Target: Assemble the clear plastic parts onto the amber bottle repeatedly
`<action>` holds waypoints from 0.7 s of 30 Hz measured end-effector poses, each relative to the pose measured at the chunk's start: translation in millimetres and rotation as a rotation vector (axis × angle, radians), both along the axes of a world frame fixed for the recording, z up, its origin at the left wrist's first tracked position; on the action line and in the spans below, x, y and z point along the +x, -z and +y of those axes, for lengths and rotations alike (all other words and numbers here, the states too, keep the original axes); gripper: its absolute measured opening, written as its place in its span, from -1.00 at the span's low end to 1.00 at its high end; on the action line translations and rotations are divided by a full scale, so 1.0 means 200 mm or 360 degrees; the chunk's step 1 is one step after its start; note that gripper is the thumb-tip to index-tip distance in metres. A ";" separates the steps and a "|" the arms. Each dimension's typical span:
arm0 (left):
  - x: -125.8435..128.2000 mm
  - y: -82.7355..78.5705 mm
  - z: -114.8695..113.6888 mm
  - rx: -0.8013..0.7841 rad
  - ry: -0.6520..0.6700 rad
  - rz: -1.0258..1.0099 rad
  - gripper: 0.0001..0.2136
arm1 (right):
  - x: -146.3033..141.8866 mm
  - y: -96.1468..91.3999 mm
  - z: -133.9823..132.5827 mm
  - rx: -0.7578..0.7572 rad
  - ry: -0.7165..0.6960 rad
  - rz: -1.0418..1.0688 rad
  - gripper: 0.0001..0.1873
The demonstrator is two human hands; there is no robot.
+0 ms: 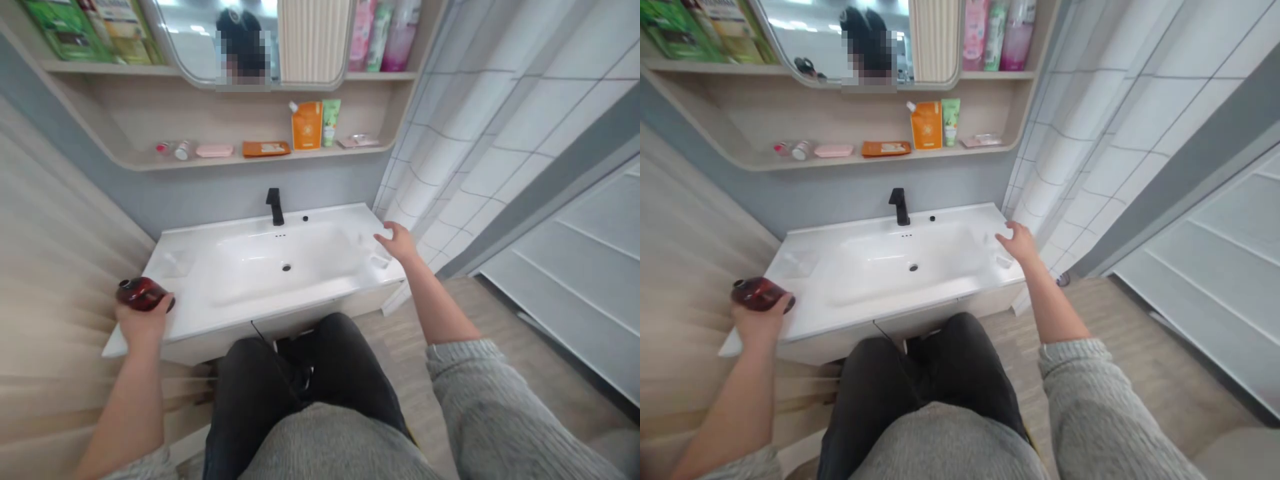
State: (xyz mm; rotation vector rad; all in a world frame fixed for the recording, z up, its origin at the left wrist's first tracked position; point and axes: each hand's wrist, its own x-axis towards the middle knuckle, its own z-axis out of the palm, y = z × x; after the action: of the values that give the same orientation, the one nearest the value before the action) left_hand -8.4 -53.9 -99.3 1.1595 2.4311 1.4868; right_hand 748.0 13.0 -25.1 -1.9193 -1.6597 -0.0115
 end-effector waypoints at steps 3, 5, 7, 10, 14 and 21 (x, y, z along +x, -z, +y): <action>-0.02 0.03 0.01 -0.0004 -0.0039 -0.0014 -0.13 | -0.16 -0.13 0.17 -0.0449 0.0003 -0.0459 -0.45; -0.02 0.04 0.01 -0.0017 -0.0049 -0.0033 -0.11 | -0.27 -0.17 0.28 -0.0750 0.0005 -0.0697 -0.47; -0.02 0.03 0.01 -0.0029 -0.0051 -0.0046 -0.09 | -0.36 -0.18 0.38 -0.0928 0.0014 -0.0852 -0.45; 0.00 0.02 0.00 0.0014 -0.0021 -0.0034 -0.08 | -0.44 -0.18 0.47 -0.1026 0.0052 -0.0950 -0.40; -0.01 0.03 0.00 0.0033 0.0003 -0.0014 -0.09 | -0.48 -0.15 0.53 -0.1149 0.0102 -0.0981 -0.33; -0.01 0.03 0.00 -0.0073 -0.0035 -0.0017 -0.13 | -0.48 -0.06 0.54 -0.1289 0.0097 -0.0969 -0.42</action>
State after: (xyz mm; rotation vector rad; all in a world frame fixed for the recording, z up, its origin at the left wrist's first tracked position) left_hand -10.0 -53.2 -105.9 1.1175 2.4651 1.4313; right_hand 651.3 120.1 -13.6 -2.7666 -2.2217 0.0689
